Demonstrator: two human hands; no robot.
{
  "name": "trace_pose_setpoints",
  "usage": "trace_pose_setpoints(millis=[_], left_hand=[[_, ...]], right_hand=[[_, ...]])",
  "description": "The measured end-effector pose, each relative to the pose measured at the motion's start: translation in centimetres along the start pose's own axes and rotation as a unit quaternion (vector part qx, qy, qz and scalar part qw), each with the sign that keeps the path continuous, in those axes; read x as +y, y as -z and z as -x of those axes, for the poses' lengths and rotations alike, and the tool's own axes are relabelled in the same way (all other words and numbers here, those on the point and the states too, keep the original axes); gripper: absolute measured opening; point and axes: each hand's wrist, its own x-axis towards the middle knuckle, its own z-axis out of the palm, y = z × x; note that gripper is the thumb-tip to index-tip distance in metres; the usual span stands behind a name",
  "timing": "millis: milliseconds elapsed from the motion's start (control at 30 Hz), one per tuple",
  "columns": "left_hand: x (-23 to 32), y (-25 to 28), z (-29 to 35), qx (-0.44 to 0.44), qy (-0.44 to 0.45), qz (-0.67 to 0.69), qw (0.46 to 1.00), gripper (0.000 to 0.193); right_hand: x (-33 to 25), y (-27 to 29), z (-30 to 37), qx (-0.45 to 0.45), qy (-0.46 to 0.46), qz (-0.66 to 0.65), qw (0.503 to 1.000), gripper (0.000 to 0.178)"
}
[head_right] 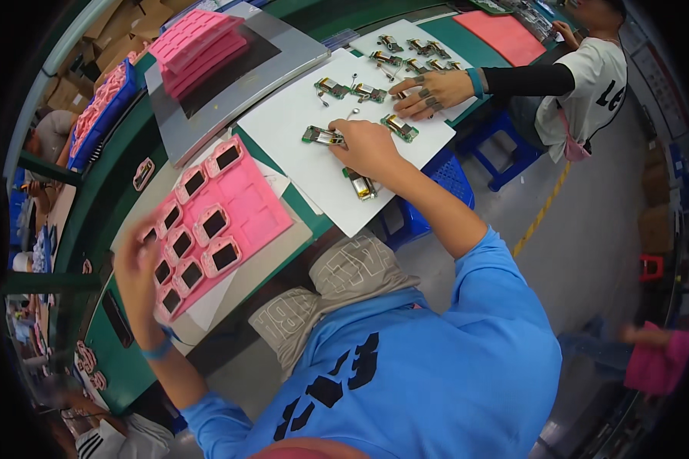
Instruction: Assembling small electronic components and placing them into a tray at a manufacturing station.
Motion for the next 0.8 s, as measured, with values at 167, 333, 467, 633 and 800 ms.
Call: trace_pose_setpoints(millis=[167,333,467,633,800], left_hand=[[1.0,-5.4,11.3,-0.335,0.030,0.238,0.911,0.046],[-4.1,-20.7,17.1,-0.378,0.125,0.380,0.835,0.039],[-8.9,-30.6,19.4,-0.397,0.219,0.508,0.732,0.031],[-13.5,-30.4,18.5,-0.326,0.254,0.554,0.722,0.030],[-13.5,-30.5,17.5,-0.292,0.202,0.519,0.778,0.047]], right_hand=[[-0.1,-0.9,0.8,0.052,0.065,0.012,0.996,0.054],[-2.8,-3.4,0.6,0.077,0.029,-0.025,0.996,0.056],[-4.2,-4.4,0.8,0.095,0.010,-0.035,0.995,0.049],[-4.0,-4.5,0.2,0.094,0.005,-0.011,0.996,0.040],[-3.3,-3.7,1.0,0.118,0.057,-0.083,0.988,0.032]])
